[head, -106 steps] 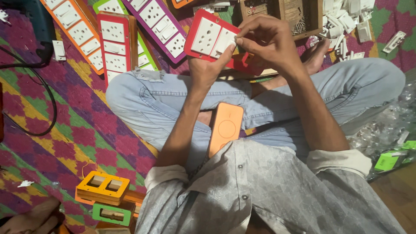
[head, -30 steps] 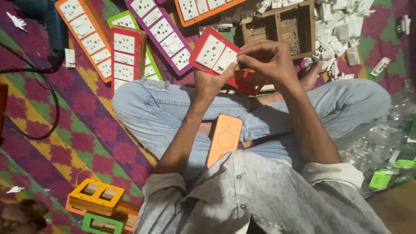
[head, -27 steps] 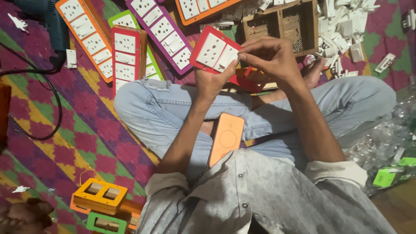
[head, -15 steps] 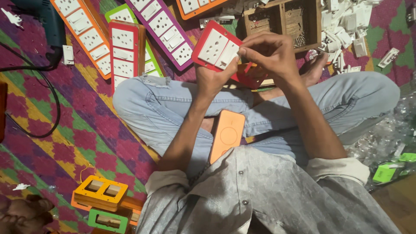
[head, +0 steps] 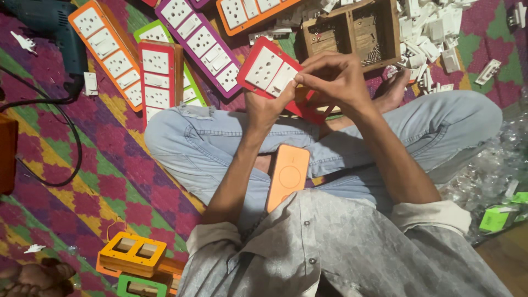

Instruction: The person assembles a red electrical switchboard by inserting white socket modules and switches into the frame and securing them with screws. The person handles multiple switchboard units and components on the floor.

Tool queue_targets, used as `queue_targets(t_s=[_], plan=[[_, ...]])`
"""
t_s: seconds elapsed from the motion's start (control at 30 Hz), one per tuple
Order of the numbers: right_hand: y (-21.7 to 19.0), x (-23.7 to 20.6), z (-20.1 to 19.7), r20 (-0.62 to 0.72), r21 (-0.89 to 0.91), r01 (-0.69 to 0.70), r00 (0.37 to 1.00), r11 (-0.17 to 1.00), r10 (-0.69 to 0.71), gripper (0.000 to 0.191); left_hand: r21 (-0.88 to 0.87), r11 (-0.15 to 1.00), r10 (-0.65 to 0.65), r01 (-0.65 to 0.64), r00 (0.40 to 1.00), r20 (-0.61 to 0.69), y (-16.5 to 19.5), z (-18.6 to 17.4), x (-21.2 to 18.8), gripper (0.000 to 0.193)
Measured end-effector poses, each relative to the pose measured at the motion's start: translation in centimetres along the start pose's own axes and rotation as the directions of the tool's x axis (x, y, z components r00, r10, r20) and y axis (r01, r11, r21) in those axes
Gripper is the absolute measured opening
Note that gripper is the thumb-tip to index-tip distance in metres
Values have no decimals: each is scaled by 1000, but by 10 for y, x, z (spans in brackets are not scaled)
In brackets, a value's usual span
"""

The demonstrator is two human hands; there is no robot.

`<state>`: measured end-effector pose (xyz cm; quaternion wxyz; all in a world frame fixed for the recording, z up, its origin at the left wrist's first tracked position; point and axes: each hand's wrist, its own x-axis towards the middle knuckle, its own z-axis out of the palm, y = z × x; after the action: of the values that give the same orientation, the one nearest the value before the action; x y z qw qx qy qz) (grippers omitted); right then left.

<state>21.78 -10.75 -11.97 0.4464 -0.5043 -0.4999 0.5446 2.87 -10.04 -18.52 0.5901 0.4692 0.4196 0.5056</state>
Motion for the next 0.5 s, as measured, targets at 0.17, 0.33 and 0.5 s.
queue_targets(t_s=[0.17, 0.33, 0.5], plan=[[-3, 2, 1, -13, 104, -68, 997, 992, 70, 11, -53, 998, 43, -44, 999, -14, 1, -2, 0, 29], [-5, 1, 1, 73, 90, -61, 996, 994, 54, 12, -177, 980, -99, 86, 993, -62, 6, 1, -2, 25], [3, -3, 11, 17, 113, 16, 1000, 994, -18, 9, -129, 991, -41, 27, 993, -114, 12, 2, -1, 23]])
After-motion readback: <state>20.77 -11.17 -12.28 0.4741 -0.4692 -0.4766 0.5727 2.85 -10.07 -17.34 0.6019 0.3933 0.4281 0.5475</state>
